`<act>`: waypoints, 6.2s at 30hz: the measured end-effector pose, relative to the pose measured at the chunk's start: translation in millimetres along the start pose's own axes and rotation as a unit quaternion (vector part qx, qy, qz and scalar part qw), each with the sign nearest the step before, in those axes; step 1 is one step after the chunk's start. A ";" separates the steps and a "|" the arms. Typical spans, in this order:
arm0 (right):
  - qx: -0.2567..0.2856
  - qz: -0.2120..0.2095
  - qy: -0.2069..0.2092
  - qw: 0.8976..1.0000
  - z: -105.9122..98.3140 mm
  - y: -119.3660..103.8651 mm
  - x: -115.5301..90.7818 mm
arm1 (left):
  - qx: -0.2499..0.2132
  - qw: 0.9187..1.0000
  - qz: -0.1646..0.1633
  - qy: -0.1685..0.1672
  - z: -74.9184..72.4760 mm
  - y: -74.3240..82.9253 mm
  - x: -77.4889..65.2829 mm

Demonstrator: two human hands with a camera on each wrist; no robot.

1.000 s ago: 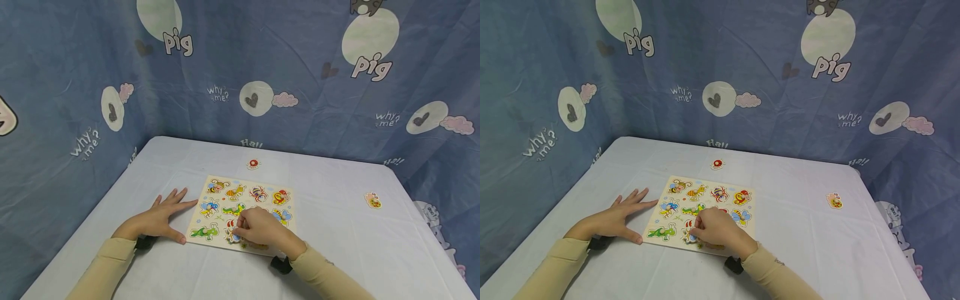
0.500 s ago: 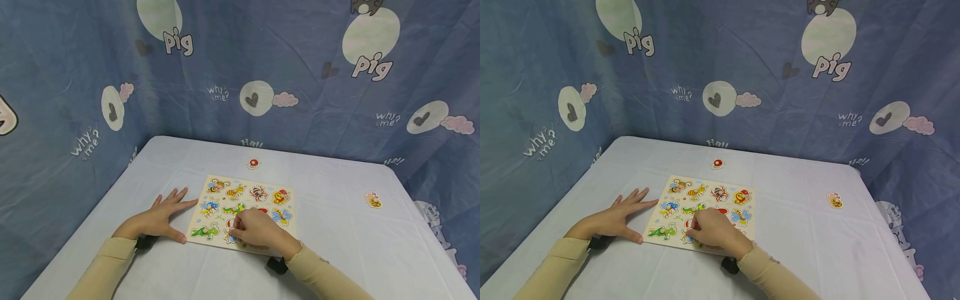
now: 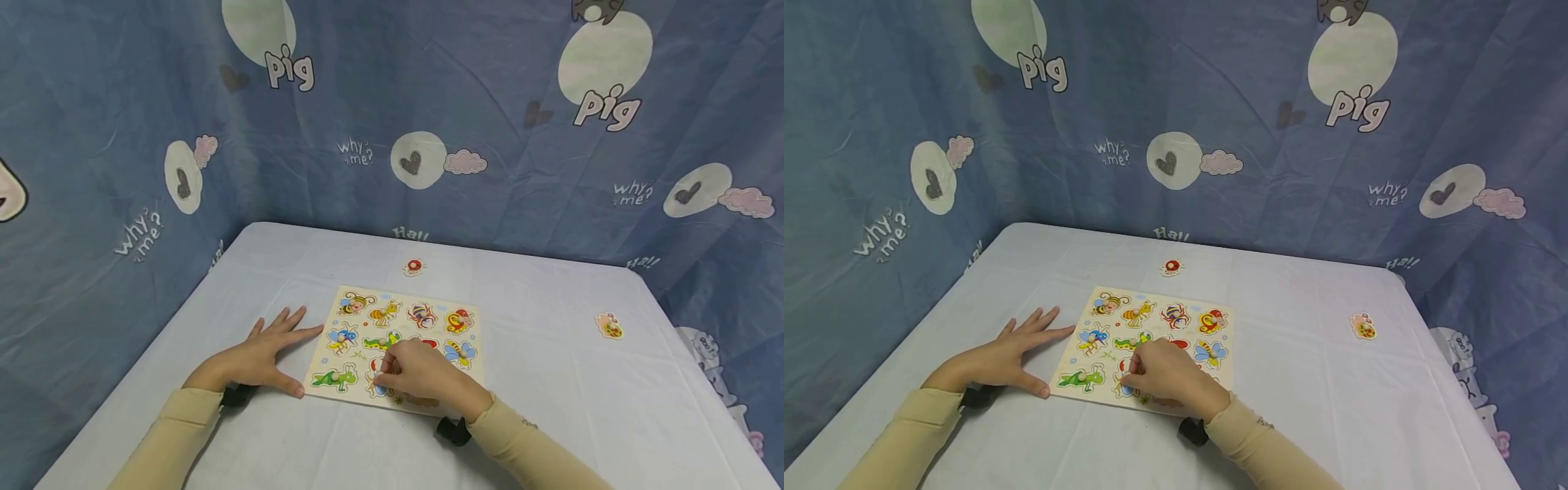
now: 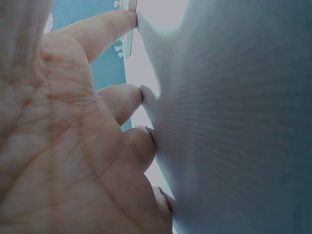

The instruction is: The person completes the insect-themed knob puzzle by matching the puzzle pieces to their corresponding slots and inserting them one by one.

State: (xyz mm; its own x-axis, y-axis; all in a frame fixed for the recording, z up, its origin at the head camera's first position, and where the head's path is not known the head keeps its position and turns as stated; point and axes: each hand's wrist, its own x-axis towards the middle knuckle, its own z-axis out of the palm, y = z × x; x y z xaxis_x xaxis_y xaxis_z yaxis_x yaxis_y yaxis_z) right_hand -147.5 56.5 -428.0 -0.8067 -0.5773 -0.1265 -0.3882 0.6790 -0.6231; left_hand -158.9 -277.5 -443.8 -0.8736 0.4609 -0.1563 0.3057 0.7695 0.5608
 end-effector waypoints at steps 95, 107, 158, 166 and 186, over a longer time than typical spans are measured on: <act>0.112 0.422 0.300 0.848 -178.0 272.4 -169.7 | 0.003 1.000 -0.005 0.003 1.3 0.4 -0.5; 0.096 0.425 0.304 0.847 -176.5 270.0 -168.1 | -0.003 1.000 0.006 0.005 1.4 -3.7 -0.8; 0.037 0.336 0.263 0.903 -168.6 244.7 -156.9 | -0.003 1.000 0.008 0.007 1.6 3.7 -2.8; 0.019 0.295 0.250 0.922 -166.0 215.0 -138.9 | 0.001 1.000 0.009 0.012 1.9 2.6 -2.4; 0.017 0.149 0.238 0.960 -142.7 146.9 -105.8 | 0.000 1.000 0.001 0.010 2.5 1.3 -1.2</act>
State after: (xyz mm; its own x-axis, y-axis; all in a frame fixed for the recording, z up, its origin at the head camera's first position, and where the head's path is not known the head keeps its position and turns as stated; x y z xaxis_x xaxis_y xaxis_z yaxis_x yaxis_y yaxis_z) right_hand -182.7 282.1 -396.0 -0.9950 -0.0811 0.0589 -0.1000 0.7616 -0.6403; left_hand -156.6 -275.9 -444.9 -0.8802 0.4537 -0.1391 0.3074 0.7685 0.5612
